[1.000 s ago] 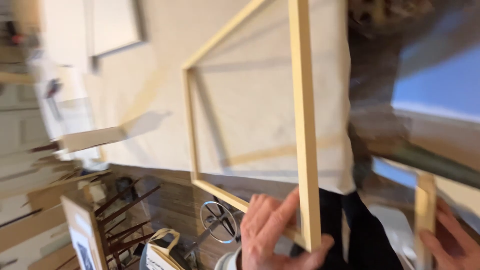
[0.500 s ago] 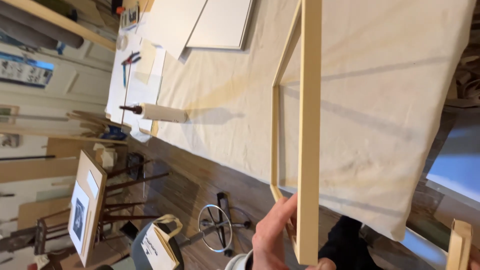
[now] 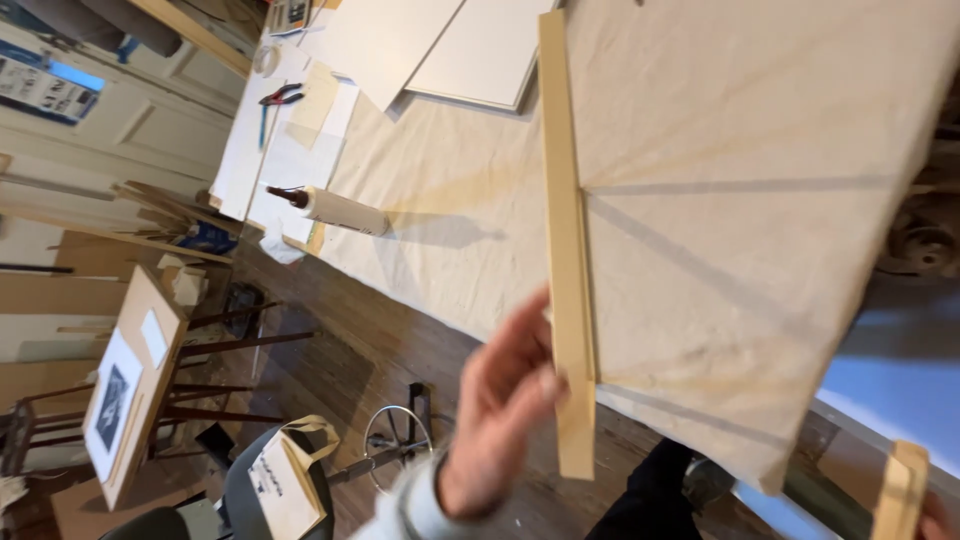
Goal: Sanding the wooden edges of a picture frame using a sanding block.
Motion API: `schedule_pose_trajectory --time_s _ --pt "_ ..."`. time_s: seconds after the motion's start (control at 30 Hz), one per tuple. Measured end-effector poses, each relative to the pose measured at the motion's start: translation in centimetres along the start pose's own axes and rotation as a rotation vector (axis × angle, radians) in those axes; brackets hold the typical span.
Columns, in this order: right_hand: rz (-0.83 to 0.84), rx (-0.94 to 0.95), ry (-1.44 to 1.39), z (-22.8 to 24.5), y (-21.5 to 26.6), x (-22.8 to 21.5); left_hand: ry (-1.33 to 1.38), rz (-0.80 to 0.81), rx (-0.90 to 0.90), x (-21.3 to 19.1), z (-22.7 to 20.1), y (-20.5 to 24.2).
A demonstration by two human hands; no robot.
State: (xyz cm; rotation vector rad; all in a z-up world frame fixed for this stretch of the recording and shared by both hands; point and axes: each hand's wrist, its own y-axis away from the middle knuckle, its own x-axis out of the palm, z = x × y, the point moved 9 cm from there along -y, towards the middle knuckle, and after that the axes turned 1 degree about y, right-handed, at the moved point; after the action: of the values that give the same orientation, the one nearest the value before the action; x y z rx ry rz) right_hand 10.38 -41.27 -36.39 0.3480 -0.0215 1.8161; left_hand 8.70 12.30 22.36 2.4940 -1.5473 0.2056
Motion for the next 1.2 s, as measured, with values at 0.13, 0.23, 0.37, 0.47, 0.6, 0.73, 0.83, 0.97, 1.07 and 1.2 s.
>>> schedule_pose_trajectory --time_s 0.13,0.23,0.37,0.47,0.6,0.73,0.83,0.97,1.07,1.2 --pt "-0.05 -0.012 -0.004 -2.6 3.3 -2.9 -0.032 0.014 -0.173 0.4 -0.2 -5.2" --pt "-0.108 -0.025 -0.008 -3.4 5.0 -6.6 0.053 0.028 -0.334 3.0 -0.5 -6.1" --pt "-0.233 -0.013 0.022 5.5 7.9 1.7 -0.232 0.23 -0.328 6.7 -3.4 -4.6" --pt "-0.379 0.063 0.089 19.3 9.9 9.9 -0.627 0.42 -0.298 7.2 -0.5 -1.6" --pt "-0.446 0.086 0.037 24.2 7.9 12.0 -1.12 0.571 0.065 7.7 4.1 -0.4" --pt "-0.44 0.079 0.12 23.2 9.0 10.9 -1.308 0.681 0.375 6.3 8.8 0.9" --pt "-0.462 0.136 0.063 23.3 8.7 11.5 -1.366 0.766 0.444 3.9 12.6 2.0" --pt "-0.411 0.056 -0.107 23.1 7.2 13.3 -1.433 0.841 0.427 0.9 17.4 4.6" --pt "-0.372 0.024 -0.219 24.2 5.7 16.1 -1.48 0.867 0.389 -0.9 20.0 6.0" --pt "-0.314 0.216 -0.394 23.7 3.4 21.4 -1.489 0.874 0.376 -2.8 22.2 6.8"
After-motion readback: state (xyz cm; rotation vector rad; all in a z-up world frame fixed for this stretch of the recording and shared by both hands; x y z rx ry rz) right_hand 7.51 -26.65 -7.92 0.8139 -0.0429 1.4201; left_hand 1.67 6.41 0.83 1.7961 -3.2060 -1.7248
